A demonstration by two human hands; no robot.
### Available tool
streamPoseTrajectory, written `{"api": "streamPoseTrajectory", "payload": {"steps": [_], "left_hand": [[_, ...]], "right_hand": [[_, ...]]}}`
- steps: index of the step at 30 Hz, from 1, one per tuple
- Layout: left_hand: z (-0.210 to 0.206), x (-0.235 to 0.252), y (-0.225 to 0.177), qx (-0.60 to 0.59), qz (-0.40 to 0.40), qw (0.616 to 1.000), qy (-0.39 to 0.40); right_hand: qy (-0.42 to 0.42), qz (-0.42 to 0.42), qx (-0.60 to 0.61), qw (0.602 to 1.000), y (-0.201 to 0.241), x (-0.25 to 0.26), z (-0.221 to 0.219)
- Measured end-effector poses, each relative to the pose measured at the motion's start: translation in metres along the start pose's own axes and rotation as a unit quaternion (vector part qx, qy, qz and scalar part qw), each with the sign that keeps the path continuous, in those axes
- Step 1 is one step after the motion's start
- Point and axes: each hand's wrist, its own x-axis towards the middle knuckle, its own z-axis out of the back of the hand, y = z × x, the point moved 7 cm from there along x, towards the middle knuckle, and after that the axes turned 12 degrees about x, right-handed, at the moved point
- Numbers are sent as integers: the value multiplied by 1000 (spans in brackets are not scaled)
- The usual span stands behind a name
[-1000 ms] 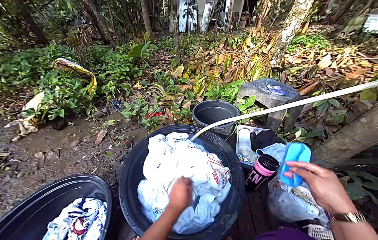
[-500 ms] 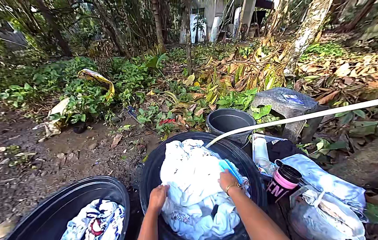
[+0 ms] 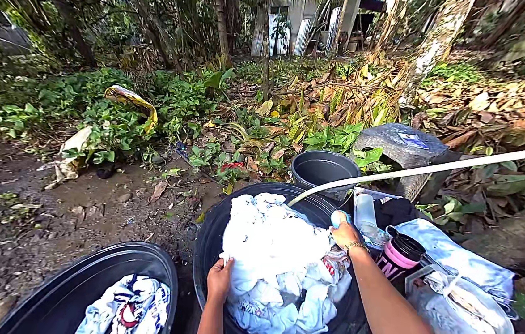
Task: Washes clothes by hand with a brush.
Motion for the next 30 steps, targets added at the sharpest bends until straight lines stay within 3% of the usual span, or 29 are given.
{"api": "streamPoseTrajectory", "payload": {"steps": [2,4,6,9,13,16,19,21,23,26,28,30], "left_hand": [[-1,4,7,10,29,999,11],[-8,3,8,-57,64,996,37],[-17,2,5,-84,77,989,94],[-28,-5,-2,-15,63,985,157],[-31,-3,-9,-200,61,970,124],[-28,7,-8,-270,58,957,94],[-29,10,-7,-266,62,959,76],[-30,6,-5,-271,68,957,76],[-33,4,-6,-286,70,951,90],[-35,-2,-10,-324,81,937,102],[-30,-3,-8,-338,85,935,64],[-20,-2,-4,-337,81,938,9]], "right_hand": [[105,2,74,992,4,-10,-19],[315,14,66,947,5,-33,-52],[486,17,-51,872,0,-66,-94],[558,30,-258,788,-18,-102,-152],[536,61,-330,775,-41,-115,-193],[521,63,-321,789,-44,-108,-194],[492,32,-98,865,-26,-93,-173],[457,52,112,881,10,-99,-156],[373,88,234,894,55,-114,-153],[245,126,228,934,89,-151,-191],[197,130,157,959,82,-163,-214],[138,120,66,981,55,-139,-208]]}}
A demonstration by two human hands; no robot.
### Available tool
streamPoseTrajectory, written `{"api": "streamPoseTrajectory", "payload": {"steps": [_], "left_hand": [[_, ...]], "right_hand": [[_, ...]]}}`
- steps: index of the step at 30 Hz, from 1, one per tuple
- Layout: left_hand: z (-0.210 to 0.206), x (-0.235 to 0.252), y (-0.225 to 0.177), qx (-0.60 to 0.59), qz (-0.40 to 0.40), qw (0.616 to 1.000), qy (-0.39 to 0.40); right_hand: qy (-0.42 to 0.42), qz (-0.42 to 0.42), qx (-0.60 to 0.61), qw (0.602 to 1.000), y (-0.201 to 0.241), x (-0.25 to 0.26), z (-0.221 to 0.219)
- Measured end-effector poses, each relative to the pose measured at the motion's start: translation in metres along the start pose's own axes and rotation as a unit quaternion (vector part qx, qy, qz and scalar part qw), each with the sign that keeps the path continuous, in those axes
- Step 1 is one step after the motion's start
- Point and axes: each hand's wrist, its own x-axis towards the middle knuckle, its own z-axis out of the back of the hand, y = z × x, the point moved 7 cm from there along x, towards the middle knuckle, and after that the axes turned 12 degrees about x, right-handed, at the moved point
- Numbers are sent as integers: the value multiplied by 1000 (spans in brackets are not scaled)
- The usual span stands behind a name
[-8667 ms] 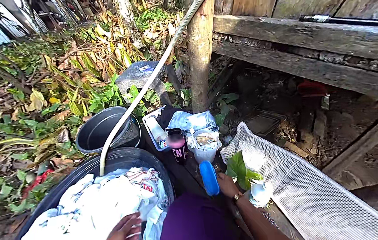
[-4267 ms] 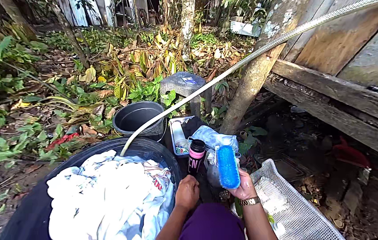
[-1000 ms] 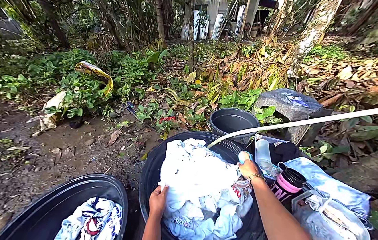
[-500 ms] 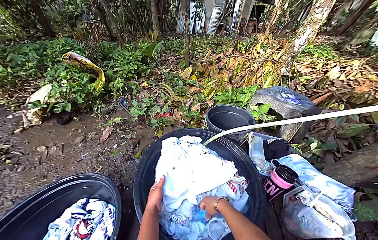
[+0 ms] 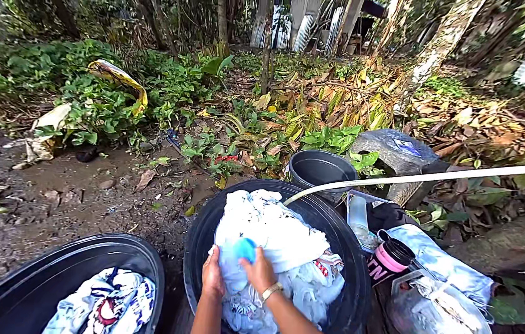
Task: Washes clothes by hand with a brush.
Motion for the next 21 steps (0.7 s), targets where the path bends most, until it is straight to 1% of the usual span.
{"api": "streamPoseTrajectory", "payload": {"steps": [1,3,4,5,6,7,9,11,12,13,14,15,17,19,21], "left_hand": [[4,-2,0,2,-9,1000,-18],[7,-4,-4,7,-24,999,-37],[9,-2,-6,17,-31,999,-39],[8,0,-7,35,-36,998,-33],[6,1,-7,65,-40,997,-26],[3,2,-6,97,-36,994,-18],[-5,0,-2,149,-20,989,2],[-11,-6,-1,144,-13,990,2],[-12,-8,-1,118,-13,993,-5],[-10,-10,-1,88,-9,996,-20],[-8,-10,-1,68,-8,997,-36],[-8,-11,-2,58,-9,997,-49],[-6,-13,0,53,-16,996,-70],[0,-12,1,66,-19,994,-80],[2,-9,2,97,-18,992,-76]], "right_hand": [[-38,-25,-27,999,-24,9,23],[-135,-77,-44,987,-67,26,84],[-168,-108,-47,979,-81,29,109],[-182,-132,-52,973,-86,31,123],[-188,-139,-51,971,-80,30,126],[-185,-126,-40,974,-64,26,119],[-153,-51,24,987,-16,13,76],[-79,9,95,992,23,-5,18],[-40,13,99,994,27,-10,-4],[-17,8,77,997,20,-8,-14],[-12,0,40,999,7,0,-11],[-21,-10,1,1000,-10,11,2],[-81,-45,-56,994,-45,28,45],[-165,-92,-34,981,-77,38,93],[-219,-132,-19,967,-84,37,115]]}}
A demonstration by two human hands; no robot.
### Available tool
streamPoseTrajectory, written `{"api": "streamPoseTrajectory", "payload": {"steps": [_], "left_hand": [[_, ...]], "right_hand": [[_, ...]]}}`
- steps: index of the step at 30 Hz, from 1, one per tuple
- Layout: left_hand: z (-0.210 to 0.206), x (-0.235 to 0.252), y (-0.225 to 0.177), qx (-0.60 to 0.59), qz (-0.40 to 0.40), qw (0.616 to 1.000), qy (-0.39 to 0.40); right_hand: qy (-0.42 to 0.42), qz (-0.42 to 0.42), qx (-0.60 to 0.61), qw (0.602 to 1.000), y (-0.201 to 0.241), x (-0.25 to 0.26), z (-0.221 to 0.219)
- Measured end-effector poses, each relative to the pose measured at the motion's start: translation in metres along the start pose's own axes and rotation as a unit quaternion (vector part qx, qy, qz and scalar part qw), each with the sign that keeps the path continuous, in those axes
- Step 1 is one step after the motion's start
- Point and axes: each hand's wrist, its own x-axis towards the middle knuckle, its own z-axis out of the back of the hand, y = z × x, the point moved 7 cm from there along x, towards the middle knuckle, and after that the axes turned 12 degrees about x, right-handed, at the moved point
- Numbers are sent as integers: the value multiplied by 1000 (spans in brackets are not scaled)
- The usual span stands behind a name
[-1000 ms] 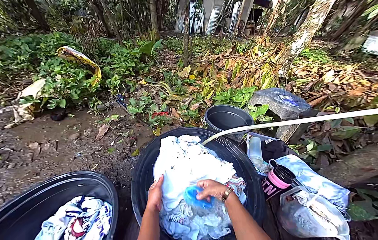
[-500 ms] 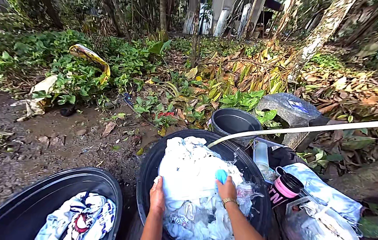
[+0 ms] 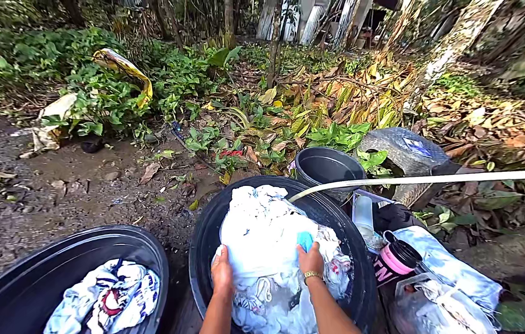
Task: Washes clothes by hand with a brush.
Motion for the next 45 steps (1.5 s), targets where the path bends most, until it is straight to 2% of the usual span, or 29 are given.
{"api": "streamPoseTrajectory", "payload": {"steps": [2,3,5,7,9,11,13,15,16,17,19,21,23,26,28,29,31,33,35,36,39,41,43,45], "left_hand": [[-5,1,-3,36,-2,999,16],[-7,2,-2,47,0,999,23],[-10,1,-1,36,6,999,29],[-10,-3,0,-4,6,1000,18],[-5,1,-2,-24,5,1000,-12],[1,0,-1,-23,7,999,-30],[2,1,1,-13,16,999,-33],[1,5,6,7,22,999,-26],[-1,6,7,19,22,999,-19],[-3,6,6,31,19,999,-13],[-8,3,3,36,0,999,-4],[-9,-4,-4,2,-25,999,-20],[-2,-4,-17,-20,-29,999,-37],[11,-3,-26,-27,-20,998,-57],[14,3,-22,-23,-12,998,-53],[13,7,-19,-7,-13,999,-47],[4,9,-11,37,-25,999,-20],[-6,4,-9,50,-38,998,1],[-8,-2,-17,14,-44,999,-11],[-5,-4,-26,0,-41,999,-25],[8,-8,-44,-10,-35,999,-36],[14,-1,-45,1,-28,999,-23],[18,11,-36,54,-18,998,8],[15,17,-16,131,4,990,47]], "right_hand": [[-18,24,62,998,27,-23,-5],[4,64,104,993,49,-46,-19],[108,131,153,974,85,-94,-61],[200,141,103,964,85,-114,-92],[193,131,29,972,59,-85,-87],[123,100,-21,987,27,-44,-56],[38,46,6,998,3,-10,-18],[-10,13,32,999,6,-7,-3],[-14,29,58,998,21,-20,-6],[2,65,94,993,43,-41,-16],[98,134,148,975,86,-94,-55],[191,152,118,963,94,-119,-89],[182,151,54,970,70,-88,-86],[74,93,1,993,16,-16,-31],[18,35,11,999,6,1,-6],[3,33,19,999,15,-4,-5],[29,90,73,993,48,-42,-25],[123,142,118,975,81,-94,-64],[196,156,99,963,85,-112,-93],[196,155,77,965,74,-101,-93],[111,108,-11,988,37,-36,-48],[24,67,-7,997,26,-6,-4],[-41,39,5,998,31,3,23],[-42,26,-28,998,41,-1,35]]}}
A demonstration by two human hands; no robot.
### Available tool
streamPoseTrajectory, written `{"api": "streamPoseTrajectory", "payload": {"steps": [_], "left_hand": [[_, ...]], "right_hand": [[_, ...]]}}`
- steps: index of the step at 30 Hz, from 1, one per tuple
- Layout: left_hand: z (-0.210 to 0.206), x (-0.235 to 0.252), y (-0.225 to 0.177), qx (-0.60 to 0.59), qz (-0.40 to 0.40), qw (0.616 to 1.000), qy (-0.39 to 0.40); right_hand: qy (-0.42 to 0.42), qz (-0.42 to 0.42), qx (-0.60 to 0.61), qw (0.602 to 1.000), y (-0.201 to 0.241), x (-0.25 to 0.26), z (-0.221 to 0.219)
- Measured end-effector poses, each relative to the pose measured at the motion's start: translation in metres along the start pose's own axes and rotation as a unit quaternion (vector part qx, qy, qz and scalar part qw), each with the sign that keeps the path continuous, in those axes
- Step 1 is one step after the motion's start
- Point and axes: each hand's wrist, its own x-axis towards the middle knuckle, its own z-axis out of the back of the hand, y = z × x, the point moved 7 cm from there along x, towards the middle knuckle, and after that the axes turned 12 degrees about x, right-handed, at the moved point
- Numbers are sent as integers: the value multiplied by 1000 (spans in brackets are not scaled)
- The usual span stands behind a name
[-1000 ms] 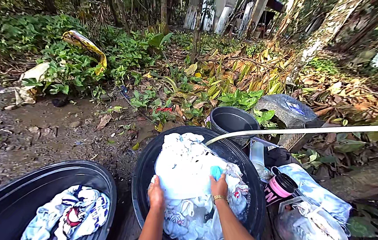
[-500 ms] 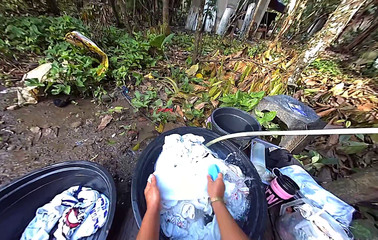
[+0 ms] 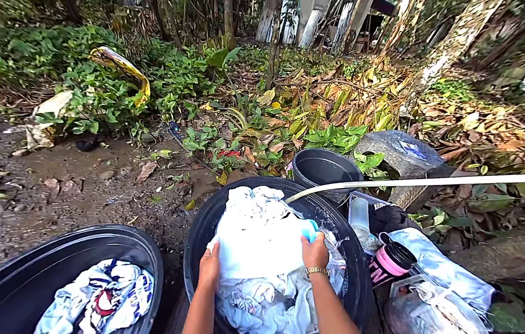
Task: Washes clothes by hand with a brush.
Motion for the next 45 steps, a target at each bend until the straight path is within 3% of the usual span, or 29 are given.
{"api": "streamPoseTrajectory", "payload": {"steps": [5,7,9,11,13,15,17,19,21,23,25,29,31,33,35,36,39,42,44,45], "left_hand": [[-8,8,26,80,63,995,1],[-8,10,25,41,63,997,-15],[-4,9,11,3,23,999,-30],[1,10,-5,-27,-16,999,-41],[3,8,-5,-56,7,996,-65],[-4,3,13,-50,84,993,-62],[-18,-5,30,33,121,991,40],[-31,-10,26,140,105,968,178],[-32,-13,1,127,54,957,255],[-24,-10,-25,2,20,968,252],[-19,1,-31,-114,43,969,216],[-26,25,-1,-118,81,978,152],[-33,33,9,-122,100,979,132],[-36,32,10,-180,116,966,144],[-33,24,5,-270,100,945,154],[-34,26,3,-311,99,930,170],[-33,33,11,-309,175,928,113],[-34,35,13,-283,189,938,56],[-38,36,14,-275,188,942,51],[-38,37,16,-273,188,942,50]], "right_hand": [[130,48,-127,982,-11,-19,-25],[79,90,-54,991,-6,-24,-23],[-20,192,37,980,13,-26,-9],[-29,246,25,969,30,-23,1],[89,165,-92,978,23,-13,-8],[176,89,-174,965,-4,-7,-26],[191,71,-202,958,-28,-6,-38],[196,79,-185,960,-28,2,-35],[202,104,-123,966,-7,17,-15],[176,127,-66,974,20,31,11],[129,128,-39,982,36,42,29],[109,115,-70,985,60,32,23],[156,192,8,969,84,-9,-8],[222,320,106,915,109,-70,-54],[264,419,130,859,120,-117,-96],[265,446,100,849,117,-122,-111],[248,391,-110,879,70,-62,-120],[190,232,-263,917,21,19,-70],[166,168,-299,925,22,34,-45],[159,192,-274,929,36,23,-44]]}}
